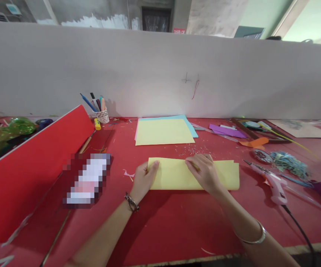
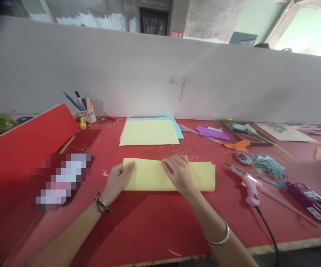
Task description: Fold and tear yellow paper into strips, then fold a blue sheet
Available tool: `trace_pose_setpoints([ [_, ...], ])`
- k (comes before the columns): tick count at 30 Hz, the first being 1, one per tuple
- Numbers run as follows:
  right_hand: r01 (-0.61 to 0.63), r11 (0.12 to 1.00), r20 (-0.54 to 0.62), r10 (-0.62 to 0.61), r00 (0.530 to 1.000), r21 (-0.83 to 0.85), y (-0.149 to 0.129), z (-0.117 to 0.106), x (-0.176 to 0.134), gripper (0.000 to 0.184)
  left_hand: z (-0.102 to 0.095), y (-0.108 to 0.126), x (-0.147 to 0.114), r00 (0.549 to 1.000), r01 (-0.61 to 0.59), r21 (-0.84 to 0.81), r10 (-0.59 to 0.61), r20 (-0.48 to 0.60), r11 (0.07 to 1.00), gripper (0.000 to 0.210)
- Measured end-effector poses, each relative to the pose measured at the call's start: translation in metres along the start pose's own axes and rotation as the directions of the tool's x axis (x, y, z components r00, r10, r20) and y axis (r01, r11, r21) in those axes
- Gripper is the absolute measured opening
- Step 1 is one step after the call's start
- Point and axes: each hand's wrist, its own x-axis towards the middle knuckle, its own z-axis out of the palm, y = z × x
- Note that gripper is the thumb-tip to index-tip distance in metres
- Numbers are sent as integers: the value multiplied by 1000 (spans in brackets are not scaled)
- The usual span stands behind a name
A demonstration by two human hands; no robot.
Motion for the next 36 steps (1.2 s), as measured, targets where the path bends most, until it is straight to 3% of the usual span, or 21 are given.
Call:
trace_pose_setpoints([
  [8, 6, 1000, 5, -6, 1000, -6, -3, 0, 1, 22, -1, 5, -1, 1000, -13, 12, 13, -18, 1000, 46],
  [15, 44, 999, 13, -45, 999, 12, -5, 0, 0, 21, -3, 6, 3, 986, 156, -192, -142, 84, 969, 45],
  [20, 47, 999, 13, -47, 999, 15, -7, 0, 1, 24, -6, 4, 4, 959, 249, -96, -231, 165, 964, 39],
  [28, 17, 1000, 17, -17, 1000, 19, -8, -1, 1, 24, -5, 6, 3, 984, 168, 3, -167, 61, 986, 41],
  [36, 7, 1000, 23, -7, 1000, 15, -5, 0, 0, 23, -3, 7, 1, 982, 180, -44, -177, 69, 983, 42],
])
